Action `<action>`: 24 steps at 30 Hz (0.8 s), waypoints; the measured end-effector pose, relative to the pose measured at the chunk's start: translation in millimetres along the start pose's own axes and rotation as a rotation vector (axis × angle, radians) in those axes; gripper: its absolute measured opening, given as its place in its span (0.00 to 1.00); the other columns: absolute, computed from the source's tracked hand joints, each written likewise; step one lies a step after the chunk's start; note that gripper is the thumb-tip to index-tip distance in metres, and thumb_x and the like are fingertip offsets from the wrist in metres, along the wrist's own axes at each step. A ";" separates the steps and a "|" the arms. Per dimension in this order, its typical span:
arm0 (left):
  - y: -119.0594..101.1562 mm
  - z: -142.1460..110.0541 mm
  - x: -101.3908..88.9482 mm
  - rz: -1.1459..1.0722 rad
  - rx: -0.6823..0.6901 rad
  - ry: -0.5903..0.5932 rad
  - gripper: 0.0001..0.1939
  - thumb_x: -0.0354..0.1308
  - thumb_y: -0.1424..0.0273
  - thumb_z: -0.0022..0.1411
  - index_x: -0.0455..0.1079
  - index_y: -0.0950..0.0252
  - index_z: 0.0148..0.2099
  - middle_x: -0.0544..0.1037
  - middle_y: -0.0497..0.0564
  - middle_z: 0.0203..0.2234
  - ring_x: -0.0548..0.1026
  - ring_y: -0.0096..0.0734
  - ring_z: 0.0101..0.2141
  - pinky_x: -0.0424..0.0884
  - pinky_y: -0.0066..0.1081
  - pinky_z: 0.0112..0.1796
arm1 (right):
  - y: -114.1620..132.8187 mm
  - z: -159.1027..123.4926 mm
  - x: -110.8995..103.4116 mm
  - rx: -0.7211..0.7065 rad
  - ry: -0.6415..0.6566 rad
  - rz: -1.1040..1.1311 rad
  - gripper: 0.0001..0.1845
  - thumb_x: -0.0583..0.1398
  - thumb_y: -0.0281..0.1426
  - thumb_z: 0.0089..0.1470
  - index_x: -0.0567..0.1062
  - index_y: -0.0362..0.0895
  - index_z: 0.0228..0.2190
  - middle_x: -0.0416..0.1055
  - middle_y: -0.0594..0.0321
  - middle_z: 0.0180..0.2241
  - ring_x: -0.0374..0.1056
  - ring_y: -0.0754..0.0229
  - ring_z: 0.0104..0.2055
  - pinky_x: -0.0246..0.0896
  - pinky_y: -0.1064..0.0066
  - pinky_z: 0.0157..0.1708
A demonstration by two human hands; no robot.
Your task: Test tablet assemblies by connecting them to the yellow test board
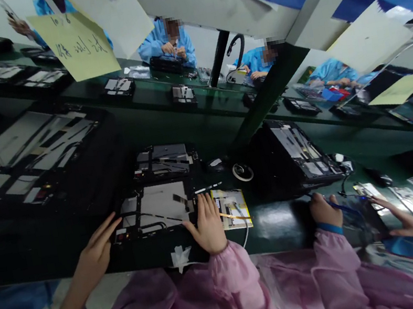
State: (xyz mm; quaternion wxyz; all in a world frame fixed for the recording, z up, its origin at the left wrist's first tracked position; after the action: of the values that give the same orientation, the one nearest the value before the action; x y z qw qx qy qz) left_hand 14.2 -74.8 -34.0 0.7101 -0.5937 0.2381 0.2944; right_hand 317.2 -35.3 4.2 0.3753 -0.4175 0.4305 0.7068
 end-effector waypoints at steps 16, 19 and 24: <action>0.8 -0.6 2.1 -0.883 -0.644 -0.220 0.30 0.62 0.57 0.55 0.64 0.59 0.58 0.65 0.55 0.61 0.59 0.46 0.62 0.55 0.44 0.62 | 50.3 26.2 29.0 -0.322 0.187 -0.087 0.58 0.61 0.59 0.45 0.50 0.38 0.66 0.44 0.43 0.67 0.39 0.37 0.69 0.37 0.42 0.64; -4.8 1.4 11.5 -1.003 -0.758 -0.082 0.34 0.64 0.57 0.54 0.61 0.57 0.61 0.67 0.55 0.59 0.63 0.47 0.60 0.60 0.44 0.60 | 47.8 24.1 28.9 -0.371 0.219 -0.054 0.59 0.67 0.51 0.41 0.53 0.34 0.64 0.45 0.41 0.67 0.40 0.38 0.69 0.38 0.44 0.65; -34.8 1.5 4.1 -0.903 -0.712 -0.117 0.38 0.65 0.61 0.52 0.58 0.56 0.63 0.63 0.52 0.62 0.60 0.46 0.62 0.64 0.40 0.58 | 59.1 14.9 13.3 -0.498 0.195 -0.022 0.48 0.64 0.31 0.45 0.53 0.32 0.64 0.51 0.43 0.65 0.44 0.43 0.68 0.47 0.50 0.65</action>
State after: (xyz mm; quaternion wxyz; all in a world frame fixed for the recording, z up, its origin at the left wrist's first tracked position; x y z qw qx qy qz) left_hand 41.5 -77.0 -12.1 0.5337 -0.8216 -0.1920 0.0566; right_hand 255.8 -39.9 13.7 0.2256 -0.5676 0.2728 0.7433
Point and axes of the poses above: each hand's wrist, its own z-axis towards the middle knuckle, its own x-axis out of the palm, y = z × x, the point moved 6 cm from there along z, towards the middle knuckle
